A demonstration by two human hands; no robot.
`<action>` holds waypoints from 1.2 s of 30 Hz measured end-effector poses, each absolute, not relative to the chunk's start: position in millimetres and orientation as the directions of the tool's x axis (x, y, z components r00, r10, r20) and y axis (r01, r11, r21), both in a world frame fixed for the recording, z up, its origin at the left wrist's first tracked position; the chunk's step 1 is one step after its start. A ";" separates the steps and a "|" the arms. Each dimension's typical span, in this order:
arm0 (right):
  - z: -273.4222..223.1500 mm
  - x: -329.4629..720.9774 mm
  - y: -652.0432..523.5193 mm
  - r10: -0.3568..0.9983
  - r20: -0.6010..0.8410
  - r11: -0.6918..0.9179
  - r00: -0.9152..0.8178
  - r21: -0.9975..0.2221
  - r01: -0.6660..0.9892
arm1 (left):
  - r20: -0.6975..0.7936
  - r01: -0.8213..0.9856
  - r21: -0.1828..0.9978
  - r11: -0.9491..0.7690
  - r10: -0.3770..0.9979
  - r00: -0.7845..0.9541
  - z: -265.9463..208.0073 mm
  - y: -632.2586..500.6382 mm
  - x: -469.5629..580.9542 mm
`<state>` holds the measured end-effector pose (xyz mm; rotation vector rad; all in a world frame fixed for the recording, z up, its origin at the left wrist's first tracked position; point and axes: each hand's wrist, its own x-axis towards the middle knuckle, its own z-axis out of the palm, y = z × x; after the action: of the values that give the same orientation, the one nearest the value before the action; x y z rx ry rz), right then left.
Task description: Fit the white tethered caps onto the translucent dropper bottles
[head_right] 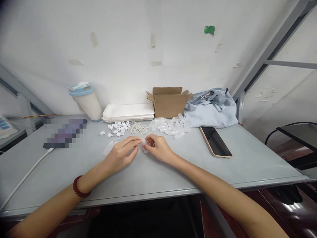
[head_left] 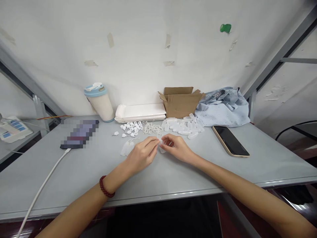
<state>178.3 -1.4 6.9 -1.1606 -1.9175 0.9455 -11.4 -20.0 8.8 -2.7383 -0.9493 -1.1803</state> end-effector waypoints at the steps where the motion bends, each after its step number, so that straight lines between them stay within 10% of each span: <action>1: 7.1 178.1 -1.9 0.914 0.187 0.333 -0.359 -0.852 0.403 | 0.655 0.539 0.231 -0.810 0.539 0.530 9.6 -20.5 -10.8; 15: 5.5 173.0 -6.7 0.927 0.081 0.160 -0.366 -0.969 0.191 | 0.534 0.621 -0.005 -0.784 0.523 0.664 9.6 -22.8 -7.7; 36: 7.0 178.6 -4.2 0.908 0.185 0.342 -0.375 -0.844 0.412 | 0.084 0.736 0.374 -0.564 0.811 0.579 39.4 -0.2 -69.1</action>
<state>178.6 -4.2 7.0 -1.1533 -1.9382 0.9471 -69.1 -0.2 39.4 -3.0519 -1.5387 -0.4327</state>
